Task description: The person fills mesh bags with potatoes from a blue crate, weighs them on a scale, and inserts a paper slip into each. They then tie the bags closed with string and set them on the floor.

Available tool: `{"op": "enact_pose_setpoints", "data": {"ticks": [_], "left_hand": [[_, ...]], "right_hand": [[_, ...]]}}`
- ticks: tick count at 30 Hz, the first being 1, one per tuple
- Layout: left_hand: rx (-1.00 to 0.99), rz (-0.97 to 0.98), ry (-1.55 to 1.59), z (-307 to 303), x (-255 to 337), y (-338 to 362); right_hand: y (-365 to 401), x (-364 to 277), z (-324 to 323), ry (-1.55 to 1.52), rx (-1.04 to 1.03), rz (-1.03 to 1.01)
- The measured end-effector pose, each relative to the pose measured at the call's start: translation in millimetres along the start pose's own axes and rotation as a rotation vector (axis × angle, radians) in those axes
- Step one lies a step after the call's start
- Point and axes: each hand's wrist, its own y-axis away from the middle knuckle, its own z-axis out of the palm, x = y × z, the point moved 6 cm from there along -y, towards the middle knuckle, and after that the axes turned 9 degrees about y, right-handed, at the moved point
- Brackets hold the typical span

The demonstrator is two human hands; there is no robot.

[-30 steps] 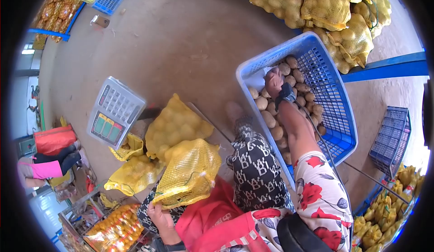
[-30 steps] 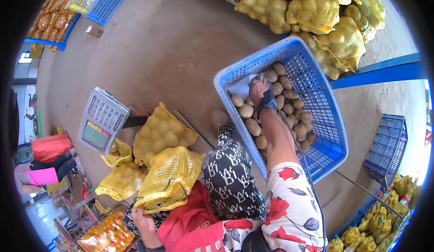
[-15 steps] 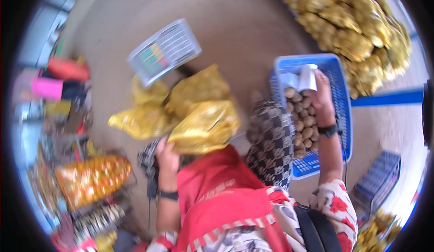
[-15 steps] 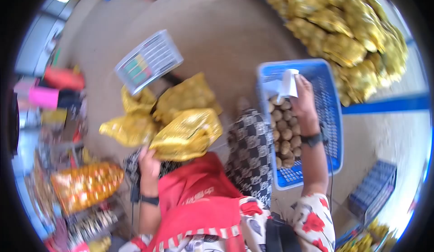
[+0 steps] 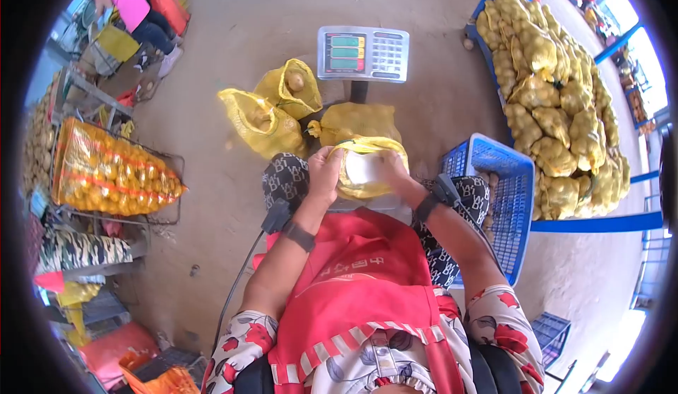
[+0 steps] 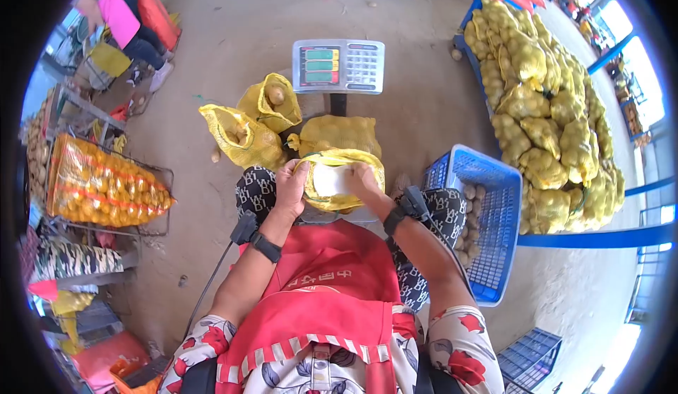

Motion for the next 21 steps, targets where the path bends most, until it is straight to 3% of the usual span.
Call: {"op": "enact_pose_setpoints", "data": {"ticks": [2,3,8,10,12,14,15,16,18,21], "left_hand": [[0.025,0.079,-0.001,0,11,2],[-0.001,0.076,-0.034,-2,14,2],[0.106,0.109,-0.076,-22,28,-3],[0.143,0.124,-0.016,-31,28,-6],[0.175,0.092,0.026,-32,27,-6],[0.164,0.071,0.069,-29,26,-6],[0.159,0.069,0.071,-29,24,-6],[0.15,0.021,0.15,-30,19,-7],[0.136,-0.022,0.221,-27,20,-7],[0.146,-0.099,0.295,-19,30,1]], "right_hand": [[-7,5,-15,0.428,0.329,-0.264],[-11,3,-17,0.552,0.273,-0.131],[42,-69,-52,0.622,0.439,-0.32],[72,-105,-77,0.205,0.281,-0.405],[95,-108,-86,0.168,0.294,-0.349],[117,-113,-73,0.336,0.158,-0.511],[127,-116,-58,0.604,0.258,-0.701],[139,-129,-46,0.747,0.384,-0.767],[130,-112,-25,0.795,0.534,-0.759],[112,-89,-16,0.702,0.457,-0.766]]}}
